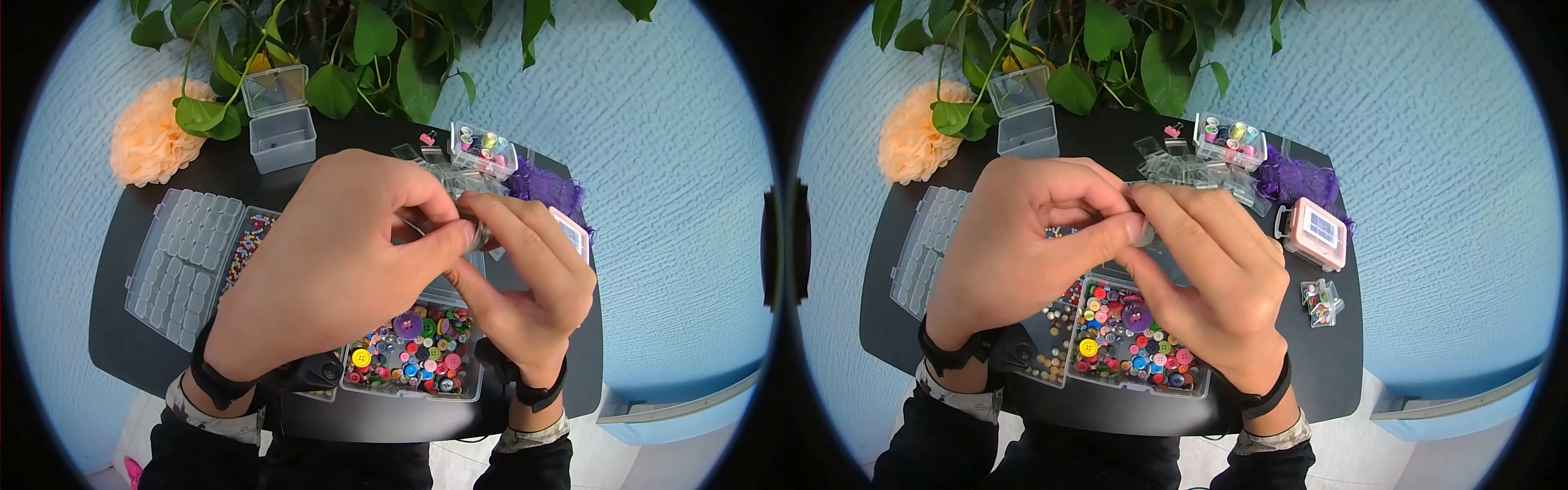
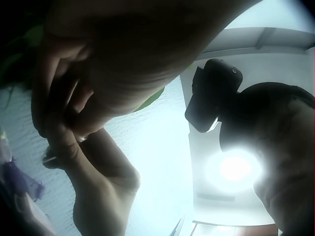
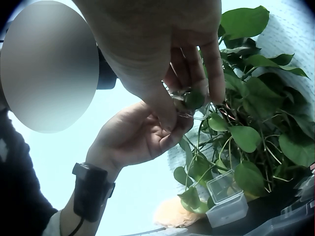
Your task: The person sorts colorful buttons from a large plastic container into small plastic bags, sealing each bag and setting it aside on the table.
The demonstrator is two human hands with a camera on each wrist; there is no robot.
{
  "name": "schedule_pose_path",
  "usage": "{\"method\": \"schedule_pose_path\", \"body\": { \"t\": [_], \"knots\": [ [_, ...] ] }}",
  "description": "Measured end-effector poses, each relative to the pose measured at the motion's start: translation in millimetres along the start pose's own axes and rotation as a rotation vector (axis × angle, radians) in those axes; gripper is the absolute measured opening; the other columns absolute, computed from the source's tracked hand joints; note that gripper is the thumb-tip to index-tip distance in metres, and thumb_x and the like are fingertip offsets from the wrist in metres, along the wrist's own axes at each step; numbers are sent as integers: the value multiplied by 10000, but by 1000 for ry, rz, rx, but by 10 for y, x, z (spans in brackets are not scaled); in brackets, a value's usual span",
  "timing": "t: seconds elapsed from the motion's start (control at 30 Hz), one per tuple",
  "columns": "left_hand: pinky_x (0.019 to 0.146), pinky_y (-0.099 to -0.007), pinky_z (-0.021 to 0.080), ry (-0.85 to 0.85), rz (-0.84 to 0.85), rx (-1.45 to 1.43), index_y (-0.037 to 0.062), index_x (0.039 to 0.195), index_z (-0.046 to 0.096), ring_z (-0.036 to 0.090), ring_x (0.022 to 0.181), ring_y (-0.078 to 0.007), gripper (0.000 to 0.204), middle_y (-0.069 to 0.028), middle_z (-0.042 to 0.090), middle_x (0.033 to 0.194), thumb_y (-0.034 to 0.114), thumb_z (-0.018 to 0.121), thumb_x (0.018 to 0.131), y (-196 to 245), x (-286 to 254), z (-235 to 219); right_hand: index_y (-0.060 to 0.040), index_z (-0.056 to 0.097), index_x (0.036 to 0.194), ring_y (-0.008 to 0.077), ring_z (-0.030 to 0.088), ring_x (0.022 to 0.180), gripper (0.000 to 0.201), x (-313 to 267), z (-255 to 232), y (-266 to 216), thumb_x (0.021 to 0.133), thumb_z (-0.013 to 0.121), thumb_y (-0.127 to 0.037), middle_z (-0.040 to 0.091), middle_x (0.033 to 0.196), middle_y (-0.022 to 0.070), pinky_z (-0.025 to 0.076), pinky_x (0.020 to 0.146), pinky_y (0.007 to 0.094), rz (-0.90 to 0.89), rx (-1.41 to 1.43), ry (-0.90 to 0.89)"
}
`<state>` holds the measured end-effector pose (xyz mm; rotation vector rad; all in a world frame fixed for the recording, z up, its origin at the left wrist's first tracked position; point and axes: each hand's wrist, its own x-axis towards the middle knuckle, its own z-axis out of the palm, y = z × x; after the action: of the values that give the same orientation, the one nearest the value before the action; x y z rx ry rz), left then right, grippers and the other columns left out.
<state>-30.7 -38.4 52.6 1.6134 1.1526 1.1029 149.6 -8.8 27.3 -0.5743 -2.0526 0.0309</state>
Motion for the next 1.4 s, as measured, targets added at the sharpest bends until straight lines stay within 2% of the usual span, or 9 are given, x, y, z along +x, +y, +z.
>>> {"method": "schedule_pose_path", "body": {
  "t": [0.17,0.37,0.43,0.57,0.73,0.87,1.03,1.23,1.4],
  "knots": [
    [680,-211,531,61,-50,-36,-70,911,660,672,811,-80,86,-73,708,841,15,670,907,59,-32,9,52,685,1080,266,684,787,479,-4,7,8,629,842,9,696,933,153,556,683,321,14,6,22],
    [644,-210,516,135,65,93,-62,886,674,665,730,-74,84,-75,714,787,21,688,891,31,-50,42,79,666,1134,267,692,771,514,-11,25,20,642,811,47,701,937,177,559,672,312,-11,9,38],
    [613,-218,512,227,281,232,-51,847,699,666,695,-87,48,-81,719,770,-4,711,849,-47,-57,78,86,662,1141,265,694,767,516,-9,30,20,645,800,58,701,934,183,559,668,308,-48,13,41],
    [589,-234,507,255,343,344,-39,842,722,670,674,-118,41,-88,721,770,-24,729,805,-96,-54,63,96,667,1127,262,695,758,495,-17,56,17,646,784,80,703,916,191,557,666,309,-98,-27,43],
    [622,-245,509,116,545,219,-34,935,726,677,708,-162,136,-122,716,861,-36,717,799,-205,20,-3,100,673,1112,260,695,749,485,-20,41,15,640,786,88,707,898,186,556,666,307,-52,-14,61],
    [646,-248,515,96,470,240,-39,943,727,679,738,-160,135,-133,714,903,-54,699,811,-139,-25,-75,92,674,1125,254,693,749,498,-31,55,8,646,810,73,711,906,186,554,667,305,-19,39,64],
    [713,-264,540,137,275,9,-33,943,732,690,814,-179,145,-141,714,937,-75,675,817,-59,-56,-50,66,644,1213,201,712,830,573,-43,-1,-4,681,853,28,733,968,168,586,698,290,63,58,78],
    [738,-287,544,65,584,224,-1,939,737,689,849,-194,119,-122,710,957,-8,717,822,-121,16,-103,75,640,1212,180,703,844,568,-54,-16,-5,693,858,9,721,988,161,587,668,264,133,115,110],
    [728,-289,543,80,591,252,8,945,740,687,834,-207,139,-118,702,948,24,743,807,-99,5,-91,85,637,1209,187,701,859,560,-45,-36,4,706,861,-18,714,995,160,591,645,261,73,81,112]
  ]
}}
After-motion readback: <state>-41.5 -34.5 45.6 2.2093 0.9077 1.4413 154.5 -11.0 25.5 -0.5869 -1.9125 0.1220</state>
